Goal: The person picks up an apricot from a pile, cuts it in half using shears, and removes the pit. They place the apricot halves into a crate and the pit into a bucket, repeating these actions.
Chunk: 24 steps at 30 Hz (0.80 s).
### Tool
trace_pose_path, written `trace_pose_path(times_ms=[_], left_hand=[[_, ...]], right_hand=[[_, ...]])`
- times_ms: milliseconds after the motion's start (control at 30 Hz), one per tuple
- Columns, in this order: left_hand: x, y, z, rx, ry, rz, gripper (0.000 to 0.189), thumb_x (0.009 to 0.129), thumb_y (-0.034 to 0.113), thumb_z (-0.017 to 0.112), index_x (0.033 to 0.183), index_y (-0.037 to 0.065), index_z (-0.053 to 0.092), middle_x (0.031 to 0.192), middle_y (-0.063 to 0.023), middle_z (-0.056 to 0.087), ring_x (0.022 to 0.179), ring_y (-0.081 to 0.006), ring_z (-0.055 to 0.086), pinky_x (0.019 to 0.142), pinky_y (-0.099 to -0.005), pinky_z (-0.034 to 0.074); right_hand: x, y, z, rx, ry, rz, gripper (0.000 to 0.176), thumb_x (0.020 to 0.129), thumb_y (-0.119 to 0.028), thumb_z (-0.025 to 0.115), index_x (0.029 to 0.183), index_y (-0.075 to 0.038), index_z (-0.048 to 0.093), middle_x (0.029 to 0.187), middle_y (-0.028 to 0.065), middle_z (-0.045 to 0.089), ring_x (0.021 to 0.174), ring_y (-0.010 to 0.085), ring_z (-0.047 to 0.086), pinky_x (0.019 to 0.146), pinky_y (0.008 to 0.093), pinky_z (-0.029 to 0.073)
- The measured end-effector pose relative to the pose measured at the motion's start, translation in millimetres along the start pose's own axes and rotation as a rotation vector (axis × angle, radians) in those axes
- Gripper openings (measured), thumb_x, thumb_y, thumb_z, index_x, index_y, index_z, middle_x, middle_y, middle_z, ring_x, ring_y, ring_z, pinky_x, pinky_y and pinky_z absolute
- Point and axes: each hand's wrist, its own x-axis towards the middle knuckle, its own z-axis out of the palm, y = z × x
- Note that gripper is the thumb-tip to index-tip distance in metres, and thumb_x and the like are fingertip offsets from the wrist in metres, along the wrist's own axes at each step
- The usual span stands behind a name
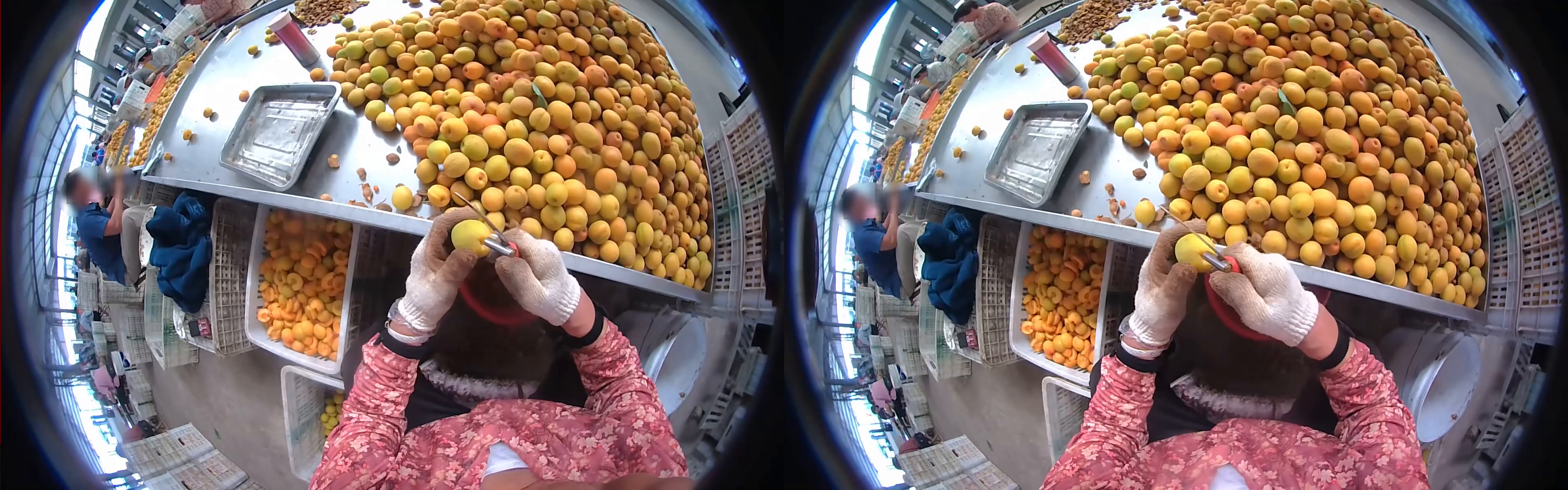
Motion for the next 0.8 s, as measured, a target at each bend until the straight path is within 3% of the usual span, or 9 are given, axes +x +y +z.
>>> trace_pose_path(times_ms=[33,100,233,300,433,500,667,767,800], left_hand=[[-1.4,-0.7,0.5,-0.002,-0.005,-0.006,0.052,0.092,0.029,0.066,0.131,0.0,0.046,0.118,-0.0061,0.055,0.109,-0.0145,0.053,0.097,-0.0296,0.044],[-3.3,-0.8,2.8,0.072,0.041,0.034,0.063,0.093,0.044,0.062,0.132,-0.003,0.045,0.121,-0.0096,0.056,0.112,-0.0172,0.054,0.099,-0.032,0.042],[-10.8,-6.2,6.9,0.075,0.058,0.067,0.058,0.097,0.042,0.057,0.132,-0.002,0.045,0.124,-0.0115,0.056,0.117,-0.0188,0.051,0.103,-0.0334,0.039],[-14.9,-4.1,6.5,0.159,0.089,0.1,0.045,0.098,0.036,0.057,0.125,0.001,0.049,0.109,-0.0066,0.057,0.099,-0.0147,0.054,0.091,-0.0298,0.045],[-26.6,2.7,4.7,0.271,0.1,0.123,0.045,0.099,0.037,0.054,0.124,0.0,0.05,0.104,-0.0087,0.059,0.095,-0.017,0.057,0.087,-0.0315,0.047],[-31.0,0.2,1.2,0.394,0.104,0.228,0.041,0.099,0.033,0.053,0.123,0.0,0.051,0.103,-0.0124,0.061,0.093,-0.0219,0.061,0.085,-0.0335,0.049],[-44.0,1.8,-3.4,0.467,0.106,0.172,0.044,0.1,0.038,0.051,0.125,0.001,0.049,0.099,-0.0062,0.06,0.083,-0.0148,0.056,0.075,-0.029,0.048],[-44.2,1.8,-7.6,0.51,0.13,0.231,0.042,0.1,0.037,0.052,0.122,0.001,0.05,0.097,-0.0061,0.06,0.079,-0.0131,0.055,0.072,-0.0275,0.048],[-44.1,2.7,-9.0,0.574,0.137,0.28,0.041,0.1,0.036,0.052,0.121,0.001,0.051,0.097,-0.0063,0.06,0.079,-0.0126,0.055,0.071,-0.027,0.048]], right_hand=[[0.7,-0.5,2.2,-0.025,-0.005,-0.017,0.014,0.091,-0.015,0.061,0.093,-0.001,0.058,0.07,0.0162,0.059,0.064,0.0311,0.062,0.059,0.0352,0.046],[-0.1,1.9,4.5,-0.103,-0.008,-0.064,0.014,0.09,-0.015,0.064,0.091,-0.002,0.059,0.074,0.0181,0.06,0.067,0.0363,0.062,0.06,0.038,0.047],[-5.7,7.4,14.3,-0.13,0.047,-0.048,0.015,0.09,-0.015,0.065,0.089,-0.002,0.058,0.073,0.0188,0.061,0.068,0.0384,0.062,0.06,0.0395,0.048],[-11.0,11.1,20.8,-0.145,0.087,-0.068,0.016,0.09,-0.015,0.064,0.091,-0.002,0.056,0.069,0.0179,0.061,0.066,0.0385,0.064,0.058,0.0399,0.049],[-19.0,15.5,39.8,-0.187,0.152,-0.093,0.016,0.091,-0.015,0.062,0.093,-0.002,0.054,0.065,0.0173,0.061,0.063,0.0383,0.064,0.055,0.04,0.049],[-22.4,15.0,48.4,-0.202,0.181,-0.148,0.016,0.092,-0.015,0.062,0.095,-0.002,0.052,0.065,0.0174,0.061,0.062,0.0382,0.064,0.053,0.0402,0.049],[-25.2,13.6,58.6,-0.314,0.17,-0.106,0.016,0.092,-0.017,0.061,0.093,-0.003,0.052,0.064,0.0181,0.06,0.064,0.0403,0.063,0.053,0.0423,0.049],[-26.5,9.9,65.8,-0.403,0.198,-0.139,0.015,0.094,-0.017,0.059,0.093,-0.004,0.052,0.064,0.0147,0.061,0.06,0.0332,0.064,0.054,0.0389,0.049],[-26.8,6.4,68.5,-0.27,0.183,-0.067,0.015,0.095,-0.018,0.057,0.093,-0.004,0.052,0.065,0.0114,0.06,0.059,0.0268,0.062,0.054,0.0352,0.047]])
